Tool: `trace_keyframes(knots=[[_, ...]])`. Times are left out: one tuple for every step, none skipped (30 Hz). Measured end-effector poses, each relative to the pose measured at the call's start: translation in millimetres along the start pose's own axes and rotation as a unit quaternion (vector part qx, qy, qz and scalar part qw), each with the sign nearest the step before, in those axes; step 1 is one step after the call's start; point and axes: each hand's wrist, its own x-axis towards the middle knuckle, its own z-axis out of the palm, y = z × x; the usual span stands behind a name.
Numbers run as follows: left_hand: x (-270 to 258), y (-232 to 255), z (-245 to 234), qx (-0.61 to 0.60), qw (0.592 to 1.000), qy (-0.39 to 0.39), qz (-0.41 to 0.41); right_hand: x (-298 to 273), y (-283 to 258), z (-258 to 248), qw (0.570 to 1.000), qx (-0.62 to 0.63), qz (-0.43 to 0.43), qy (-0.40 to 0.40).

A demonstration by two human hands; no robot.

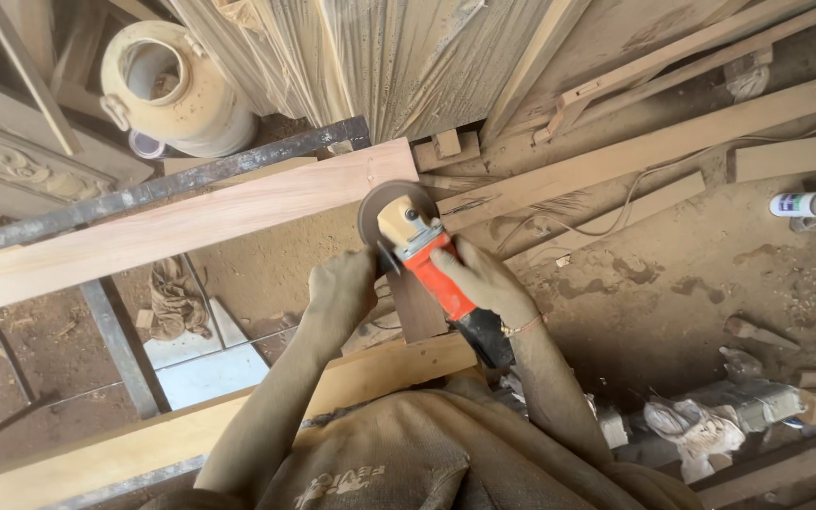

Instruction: The person uses an angle grinder with a sanding disc to smooth the surfaces and edges of a wooden frame resting on a metal workbench. The person moves the tool along the frame's length and corners, then sets the tool down.

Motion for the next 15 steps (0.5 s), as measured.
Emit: trace_keyframes(knots=[[-6, -2, 6, 0.008, 1.0, 0.011, 0.006, 0, 5, 3, 1.0, -0.004, 0.003, 0.004], [-9, -4, 10, 0.013, 1.0, 0.024, 0.005, 3, 9, 6, 1.0, -0.01, 0.003, 0.003], [-4, -7, 11, 0.007, 0.999, 0.039, 0.013, 4, 11, 10, 1.0, -0.017, 0.003, 0.003], [4, -13, 11, 0.0, 0.998, 0.054, 0.014, 11, 13, 9, 1.0, 0.005, -0.003, 0.007], [12, -19, 9, -0.007, 0.997, 0.07, 0.015, 24, 11, 5, 1.0, 0.026, -0.01, 0.011], [23, -25, 7, -0.013, 0.994, 0.108, 0.033, 35, 8, 4, 0.999, 0.046, -0.02, 0.009], [36, -27, 3, -0.017, 0.988, 0.146, 0.05, 37, 4, 5, 0.994, 0.105, -0.012, 0.002], [52, -28, -5, -0.005, 0.976, 0.206, 0.072, 44, -3, 1, 0.986, 0.164, -0.011, -0.003], [63, -31, -13, 0.001, 0.972, 0.217, 0.088, 51, -12, 0, 0.975, 0.223, -0.008, -0.01], [68, -33, -15, 0.004, 0.97, 0.223, 0.101, 54, -19, 3, 0.975, 0.224, 0.003, 0.003], [75, -38, -20, 0.016, 0.969, 0.229, 0.095, 56, -26, 5, 0.974, 0.226, 0.014, 0.015], [79, -46, -22, 0.028, 0.968, 0.231, 0.09, 59, -32, 10, 0.973, 0.228, 0.028, 0.029], [77, -58, -21, 0.03, 0.969, 0.235, 0.071, 66, -38, 19, 0.975, 0.223, 0.004, 0.015], [76, -69, -23, 0.036, 0.969, 0.238, 0.058, 74, -46, 31, 0.975, 0.222, -0.02, 0.007], [74, -84, -26, 0.041, 0.968, 0.242, 0.045, 83, -54, 42, 0.974, 0.22, -0.045, -0.001]])
